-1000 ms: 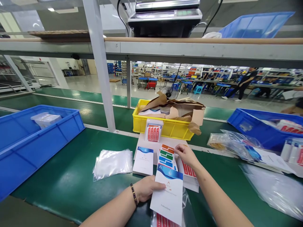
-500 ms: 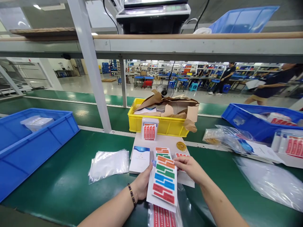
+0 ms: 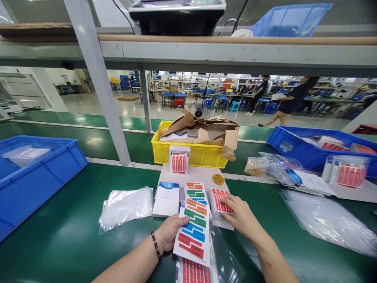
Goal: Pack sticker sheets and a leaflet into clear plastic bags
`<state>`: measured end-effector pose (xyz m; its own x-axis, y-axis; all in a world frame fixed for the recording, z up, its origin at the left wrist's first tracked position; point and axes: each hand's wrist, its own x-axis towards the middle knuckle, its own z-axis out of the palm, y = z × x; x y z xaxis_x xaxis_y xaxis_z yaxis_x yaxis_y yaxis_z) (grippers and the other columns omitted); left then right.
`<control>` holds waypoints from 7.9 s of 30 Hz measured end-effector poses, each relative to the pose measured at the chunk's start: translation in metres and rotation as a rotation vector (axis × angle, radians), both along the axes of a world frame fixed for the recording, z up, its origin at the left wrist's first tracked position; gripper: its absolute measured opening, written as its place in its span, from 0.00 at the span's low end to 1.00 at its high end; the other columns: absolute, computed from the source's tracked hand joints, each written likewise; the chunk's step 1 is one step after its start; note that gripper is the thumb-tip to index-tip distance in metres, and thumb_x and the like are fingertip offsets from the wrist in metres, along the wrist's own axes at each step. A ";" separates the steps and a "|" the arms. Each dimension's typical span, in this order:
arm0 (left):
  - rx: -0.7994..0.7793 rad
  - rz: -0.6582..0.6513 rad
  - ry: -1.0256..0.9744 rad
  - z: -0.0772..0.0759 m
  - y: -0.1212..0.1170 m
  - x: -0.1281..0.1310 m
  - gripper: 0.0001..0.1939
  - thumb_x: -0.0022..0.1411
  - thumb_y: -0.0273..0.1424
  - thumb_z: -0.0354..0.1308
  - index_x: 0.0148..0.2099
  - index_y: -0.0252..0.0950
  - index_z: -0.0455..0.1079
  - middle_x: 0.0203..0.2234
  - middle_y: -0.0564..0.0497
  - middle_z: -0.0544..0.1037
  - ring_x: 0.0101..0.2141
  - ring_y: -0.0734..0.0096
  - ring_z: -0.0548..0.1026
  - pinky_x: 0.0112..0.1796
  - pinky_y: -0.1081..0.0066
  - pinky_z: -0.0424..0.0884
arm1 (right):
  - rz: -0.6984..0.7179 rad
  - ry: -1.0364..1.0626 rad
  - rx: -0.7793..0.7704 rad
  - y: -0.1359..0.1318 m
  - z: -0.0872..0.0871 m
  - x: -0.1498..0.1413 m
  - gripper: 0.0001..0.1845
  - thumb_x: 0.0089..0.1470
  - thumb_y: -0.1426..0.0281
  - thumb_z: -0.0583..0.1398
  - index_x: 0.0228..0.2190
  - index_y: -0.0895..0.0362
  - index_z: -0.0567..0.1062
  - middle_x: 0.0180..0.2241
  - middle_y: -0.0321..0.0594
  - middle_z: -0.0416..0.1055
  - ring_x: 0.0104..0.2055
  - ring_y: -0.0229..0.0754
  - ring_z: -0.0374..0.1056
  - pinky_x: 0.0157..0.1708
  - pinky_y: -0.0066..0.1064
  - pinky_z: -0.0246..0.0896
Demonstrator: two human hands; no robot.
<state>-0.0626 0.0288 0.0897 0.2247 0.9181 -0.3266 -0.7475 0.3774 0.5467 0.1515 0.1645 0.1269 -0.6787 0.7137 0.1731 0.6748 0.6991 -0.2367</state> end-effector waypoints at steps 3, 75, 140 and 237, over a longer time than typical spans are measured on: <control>0.019 -0.005 0.005 -0.002 0.000 0.000 0.15 0.52 0.28 0.56 0.42 0.23 0.67 0.35 0.37 0.75 0.35 0.60 0.74 0.45 0.58 0.63 | 0.019 0.017 -0.015 0.001 0.001 0.001 0.13 0.47 0.65 0.56 0.37 0.51 0.70 0.41 0.41 0.67 0.43 0.46 0.61 0.40 0.38 0.54; -0.041 -0.003 0.088 0.002 -0.004 0.002 0.15 0.54 0.29 0.55 0.43 0.24 0.66 0.36 0.36 0.75 0.37 0.55 0.74 0.44 0.56 0.64 | 0.062 0.020 0.063 -0.005 0.004 0.008 0.09 0.45 0.64 0.58 0.30 0.55 0.67 0.34 0.39 0.65 0.38 0.42 0.61 0.39 0.33 0.54; 0.713 -0.109 1.319 0.033 -0.010 -0.010 0.09 0.54 0.26 0.49 0.31 0.36 0.72 0.27 0.50 0.71 0.33 0.71 0.68 0.37 0.74 0.61 | -0.275 1.376 -1.049 -0.025 -0.007 -0.038 0.14 0.41 0.66 0.64 0.33 0.55 0.71 0.30 0.38 0.74 0.28 0.40 0.70 0.27 0.32 0.67; 0.634 0.834 1.126 0.031 -0.025 -0.018 0.11 0.58 0.34 0.48 0.39 0.35 0.67 0.34 0.47 0.70 0.36 0.69 0.69 0.38 0.68 0.66 | 0.260 -0.023 -0.033 -0.125 -0.045 -0.060 0.36 0.47 0.53 0.52 0.55 0.54 0.53 0.54 0.48 0.55 0.55 0.52 0.49 0.51 0.46 0.40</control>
<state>-0.0811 0.0036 0.1208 -0.4950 0.7025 0.5113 0.2764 -0.4306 0.8592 0.0913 0.0390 0.0820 -0.8436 0.5199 0.1346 0.4790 0.8418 -0.2491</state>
